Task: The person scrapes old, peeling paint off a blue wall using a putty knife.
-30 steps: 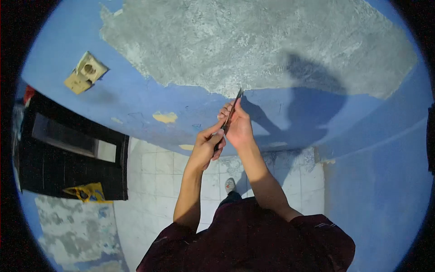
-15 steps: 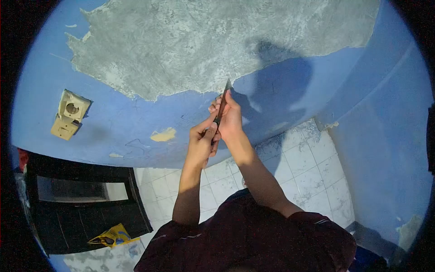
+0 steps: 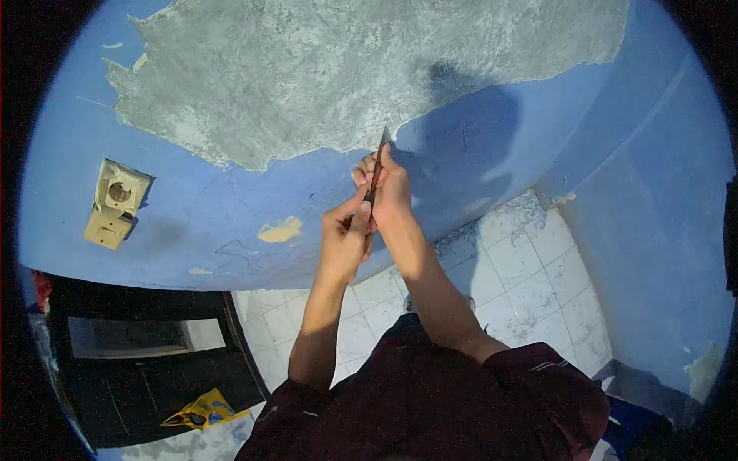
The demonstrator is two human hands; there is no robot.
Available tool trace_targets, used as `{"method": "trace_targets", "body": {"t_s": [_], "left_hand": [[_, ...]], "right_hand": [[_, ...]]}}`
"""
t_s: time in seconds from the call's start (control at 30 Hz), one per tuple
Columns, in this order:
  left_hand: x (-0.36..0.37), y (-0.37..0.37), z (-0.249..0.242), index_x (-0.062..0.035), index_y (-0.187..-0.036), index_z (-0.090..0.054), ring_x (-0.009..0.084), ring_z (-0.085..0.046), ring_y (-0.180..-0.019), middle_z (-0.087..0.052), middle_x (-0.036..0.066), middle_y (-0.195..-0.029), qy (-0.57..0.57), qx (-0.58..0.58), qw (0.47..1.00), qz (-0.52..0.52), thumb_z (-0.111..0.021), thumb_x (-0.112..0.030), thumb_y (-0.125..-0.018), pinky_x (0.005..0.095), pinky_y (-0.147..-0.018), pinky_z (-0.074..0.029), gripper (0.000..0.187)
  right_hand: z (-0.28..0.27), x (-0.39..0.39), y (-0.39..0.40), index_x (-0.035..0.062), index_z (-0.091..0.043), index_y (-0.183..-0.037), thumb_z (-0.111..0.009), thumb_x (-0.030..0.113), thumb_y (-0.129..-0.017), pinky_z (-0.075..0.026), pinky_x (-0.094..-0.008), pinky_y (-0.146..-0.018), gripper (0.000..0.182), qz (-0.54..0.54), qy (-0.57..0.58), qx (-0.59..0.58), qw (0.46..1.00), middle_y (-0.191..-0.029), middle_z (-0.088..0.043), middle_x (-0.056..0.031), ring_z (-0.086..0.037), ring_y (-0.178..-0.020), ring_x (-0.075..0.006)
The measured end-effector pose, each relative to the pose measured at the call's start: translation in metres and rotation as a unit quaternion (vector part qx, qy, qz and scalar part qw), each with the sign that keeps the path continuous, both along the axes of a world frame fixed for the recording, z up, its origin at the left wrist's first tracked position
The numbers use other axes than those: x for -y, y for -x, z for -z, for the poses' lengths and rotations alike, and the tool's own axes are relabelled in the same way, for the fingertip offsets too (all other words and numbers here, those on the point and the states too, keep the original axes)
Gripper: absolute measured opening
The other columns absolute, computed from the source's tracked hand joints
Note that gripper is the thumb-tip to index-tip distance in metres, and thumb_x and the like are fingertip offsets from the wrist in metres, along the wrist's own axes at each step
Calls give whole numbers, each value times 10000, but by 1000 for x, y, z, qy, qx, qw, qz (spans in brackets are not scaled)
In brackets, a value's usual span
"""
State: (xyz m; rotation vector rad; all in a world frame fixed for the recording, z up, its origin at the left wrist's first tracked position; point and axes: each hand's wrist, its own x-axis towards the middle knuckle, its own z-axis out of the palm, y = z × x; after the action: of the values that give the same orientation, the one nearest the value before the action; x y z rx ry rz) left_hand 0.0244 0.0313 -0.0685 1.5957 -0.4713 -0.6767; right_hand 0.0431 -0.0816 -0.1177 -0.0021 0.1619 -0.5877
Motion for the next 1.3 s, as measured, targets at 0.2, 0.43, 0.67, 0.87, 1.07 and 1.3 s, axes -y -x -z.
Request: {"method": "trace_targets", "body": {"t_s": [0.2, 0.43, 0.67, 0.87, 1.07, 1.3], "left_hand": [[1, -9, -2, -70, -1338, -561, 53, -348, -388, -487, -12, -621, -27, 38, 999, 26, -462, -90, -1006, 239, -346, -266, 347], [4, -8, -7, -68, -1320, -579, 48, -357, -405, -486, -22, -596, -20, 14, 999, 45, -469, -107, -1006, 233, -357, -271, 335], [7, -11, -15, -89, -1340, -562, 50, -345, -382, -473, -14, -607, -48, 61, 996, 38, -482, -128, -1001, 235, -326, -240, 351], [2, -11, -20, -81, -1336, -565, 57, -353, -395, -476, -7, -610, -58, 78, 994, 52, -491, -140, -1001, 237, -332, -249, 348], [3, -6, -20, -74, -1333, -567, 61, -354, -394, -485, -3, -612, -63, 56, 995, 46, -494, -146, -1002, 241, -333, -255, 346], [12, -9, -26, -94, -1313, -592, 54, -357, -399, -479, -24, -588, -60, 46, 996, 41, -491, -115, -997, 234, -354, -275, 333]], "right_hand": [[4, 1, -5, 82, -420, -788, -460, 298, -1017, -349, -309, -594, 317, 26, 5, 18, 999, -666, -397, -28, -364, -613, -163], [14, 4, -8, 76, -450, -767, -459, 377, -1015, -372, -336, -601, 391, 32, 17, 42, 998, -673, -421, -28, -395, -596, -166], [-9, 5, -2, 69, -411, -820, -423, 327, -1027, -369, -315, -625, 331, 24, 25, -6, 999, -704, -393, -37, -374, -630, -172], [-6, 0, -5, 68, -411, -834, -383, 301, -1042, -381, -334, -645, 314, 25, 5, 25, 999, -708, -411, -40, -382, -632, -177], [-3, 0, -2, 79, -412, -800, -345, 325, -1052, -385, -320, -647, 358, 14, 26, -6, 1000, -692, -422, -39, -402, -639, -170], [-8, 11, -2, 69, -449, -745, -379, 406, -1031, -389, -320, -623, 448, 35, 93, -41, 994, -656, -439, -44, -445, -640, -187]]}}
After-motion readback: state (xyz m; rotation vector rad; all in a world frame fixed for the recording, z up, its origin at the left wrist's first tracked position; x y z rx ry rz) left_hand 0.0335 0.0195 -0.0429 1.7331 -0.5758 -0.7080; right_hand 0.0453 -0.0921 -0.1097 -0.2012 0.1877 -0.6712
